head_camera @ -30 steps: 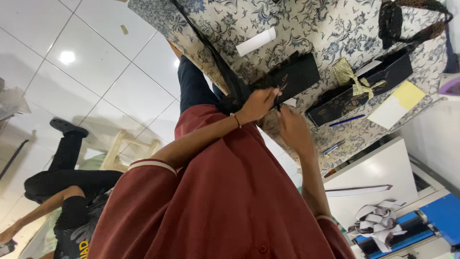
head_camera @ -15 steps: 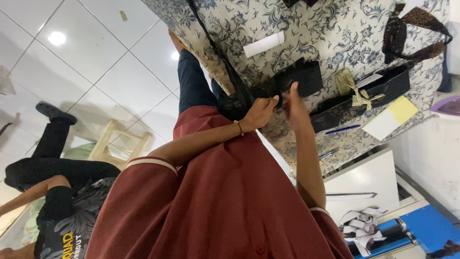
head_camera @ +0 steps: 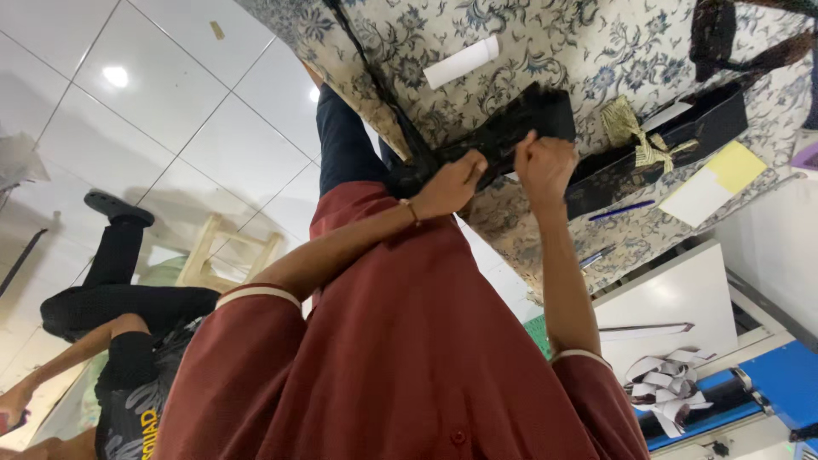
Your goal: The person writes on a small white label, cuts it with scissors, and attaches it to a black rectangular box. They then tie a gold ribbon around the box and place it in a cardboard box. The person repeats the process with another black box, attaching a label and tying a black ribbon around it.
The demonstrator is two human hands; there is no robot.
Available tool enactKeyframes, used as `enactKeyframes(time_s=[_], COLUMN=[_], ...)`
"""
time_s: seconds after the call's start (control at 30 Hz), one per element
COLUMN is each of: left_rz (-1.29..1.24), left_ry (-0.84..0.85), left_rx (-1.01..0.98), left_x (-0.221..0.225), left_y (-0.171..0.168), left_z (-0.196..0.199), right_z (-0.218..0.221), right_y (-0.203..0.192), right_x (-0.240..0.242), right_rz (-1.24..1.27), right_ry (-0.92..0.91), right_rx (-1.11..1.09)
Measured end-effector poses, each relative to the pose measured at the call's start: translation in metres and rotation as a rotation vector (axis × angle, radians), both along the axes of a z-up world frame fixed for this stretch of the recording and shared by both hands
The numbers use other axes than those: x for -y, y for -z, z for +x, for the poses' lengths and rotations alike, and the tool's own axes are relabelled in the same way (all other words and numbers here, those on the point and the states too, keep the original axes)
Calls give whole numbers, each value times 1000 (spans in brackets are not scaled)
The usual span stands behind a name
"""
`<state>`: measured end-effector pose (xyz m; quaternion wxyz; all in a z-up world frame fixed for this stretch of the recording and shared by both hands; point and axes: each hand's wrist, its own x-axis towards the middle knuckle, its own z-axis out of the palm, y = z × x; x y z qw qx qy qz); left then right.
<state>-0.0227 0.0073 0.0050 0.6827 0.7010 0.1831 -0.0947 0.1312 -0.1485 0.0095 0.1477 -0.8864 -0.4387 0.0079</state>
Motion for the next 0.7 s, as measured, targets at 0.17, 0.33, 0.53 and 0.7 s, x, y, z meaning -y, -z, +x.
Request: enactKeyframes(time_s=[0.17,0.33,0.53,0.7], left_rz=[135,135,-186,-695], left_ry=[158,159,-106,-102], left_rx=[142,60,282,292], left_x=[-32,-33,-34,-15], left_y=[-5,-7,33,36], left_z=[-30,-27,25,64], right_z=[22,22,-13,-56], right_y=[37,46,-24,-82], right_x=[14,19,25,15], right_rz=[-13,-29,-69,88], right_ry=[23,62,79,50], right_rx=[136,142,-136,-403])
